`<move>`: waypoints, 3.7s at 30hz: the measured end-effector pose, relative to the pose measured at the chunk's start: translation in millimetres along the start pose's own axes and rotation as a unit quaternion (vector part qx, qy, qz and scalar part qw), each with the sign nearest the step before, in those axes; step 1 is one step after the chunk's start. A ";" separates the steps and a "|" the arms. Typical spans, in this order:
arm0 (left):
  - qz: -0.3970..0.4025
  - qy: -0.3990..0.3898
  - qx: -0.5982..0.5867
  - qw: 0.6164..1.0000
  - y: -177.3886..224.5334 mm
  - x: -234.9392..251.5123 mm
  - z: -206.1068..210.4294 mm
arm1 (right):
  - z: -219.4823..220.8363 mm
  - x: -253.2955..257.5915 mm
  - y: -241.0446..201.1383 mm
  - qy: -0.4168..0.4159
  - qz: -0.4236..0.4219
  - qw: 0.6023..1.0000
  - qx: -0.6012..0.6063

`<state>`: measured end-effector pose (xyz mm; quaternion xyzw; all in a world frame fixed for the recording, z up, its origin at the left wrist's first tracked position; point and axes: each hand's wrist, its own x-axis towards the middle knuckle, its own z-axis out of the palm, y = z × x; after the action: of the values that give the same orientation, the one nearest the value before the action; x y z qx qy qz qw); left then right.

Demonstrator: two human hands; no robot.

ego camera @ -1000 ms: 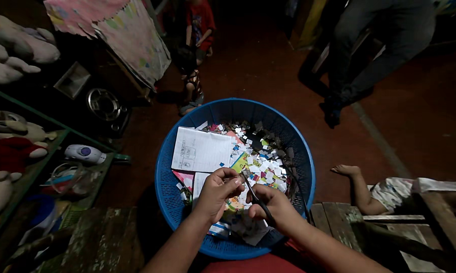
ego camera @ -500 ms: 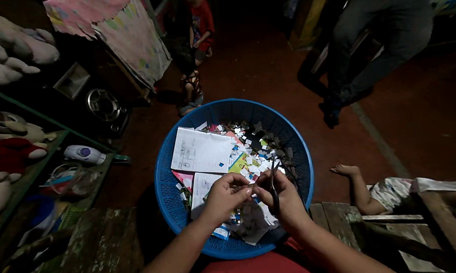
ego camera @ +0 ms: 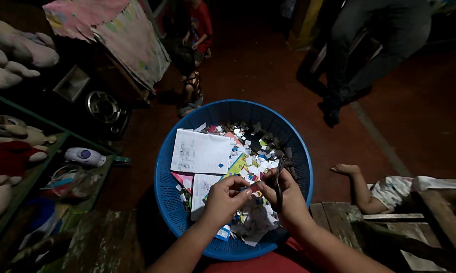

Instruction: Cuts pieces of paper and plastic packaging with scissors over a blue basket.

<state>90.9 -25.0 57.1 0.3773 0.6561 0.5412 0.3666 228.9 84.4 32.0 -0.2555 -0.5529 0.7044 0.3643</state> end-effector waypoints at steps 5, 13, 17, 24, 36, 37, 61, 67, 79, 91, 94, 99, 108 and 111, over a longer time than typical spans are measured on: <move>0.005 0.020 -0.062 0.998 -4.3 2.0 -2.6 | -0.3 0.3 -1.3 -0.023 0.009 1.000 -0.006; -0.040 0.079 -0.214 0.973 0.4 6.5 -10.3 | -1.4 -0.7 -3.4 -0.252 0.104 0.941 -0.199; -0.059 0.078 -0.228 0.969 1.7 6.6 -12.1 | -1.6 -0.7 -4.3 -0.286 0.103 0.922 -0.239; -0.072 0.057 -0.222 0.971 2.3 5.7 -11.7 | -2.1 -2.1 -1.8 -0.263 0.101 0.934 -0.219; -0.072 0.062 -0.216 0.972 2.3 5.8 -10.4 | -2.3 -3.0 -1.3 -0.245 0.096 0.938 -0.225; -0.073 0.063 -0.218 0.971 2.3 5.8 -10.5 | -2.3 -2.8 -1.6 -0.245 0.097 0.938 -0.225; -0.050 0.022 -0.101 0.993 -0.3 5.1 -9.5 | 0.5 0.0 -0.6 -0.109 0.004 0.989 -0.095; -0.042 -0.032 -0.093 0.994 -1.4 3.3 -5.3 | 0.6 -1.4 -3.2 -0.039 0.010 0.997 -0.061; -0.106 -0.051 -0.074 0.990 0.6 5.9 -9.8 | -0.7 -1.8 -1.1 -0.032 0.003 0.999 -0.026; -0.065 0.060 -0.146 0.985 0.7 5.5 -9.7 | -2.3 0.0 -4.8 -0.234 0.079 0.942 -0.228; -0.062 0.082 -0.174 0.979 0.7 6.1 -10.3 | 0.6 -1.7 -3.5 -0.286 0.071 0.915 -0.276; -0.067 0.076 -0.178 0.979 2.2 4.2 -10.7 | 1.2 -2.3 -2.4 -0.307 0.089 0.908 -0.271; -0.066 0.060 -0.163 0.983 0.2 4.6 -9.5 | -0.2 -1.9 1.9 -0.277 0.096 0.925 -0.243; -0.068 0.061 -0.162 0.983 1.6 4.8 -8.6 | 0.2 -2.9 -0.3 -0.268 0.092 0.927 -0.244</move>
<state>81.3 -24.2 59.6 0.2341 0.6049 0.6359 0.4183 230.6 82.1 32.2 -0.1875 -0.7590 0.6204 0.0624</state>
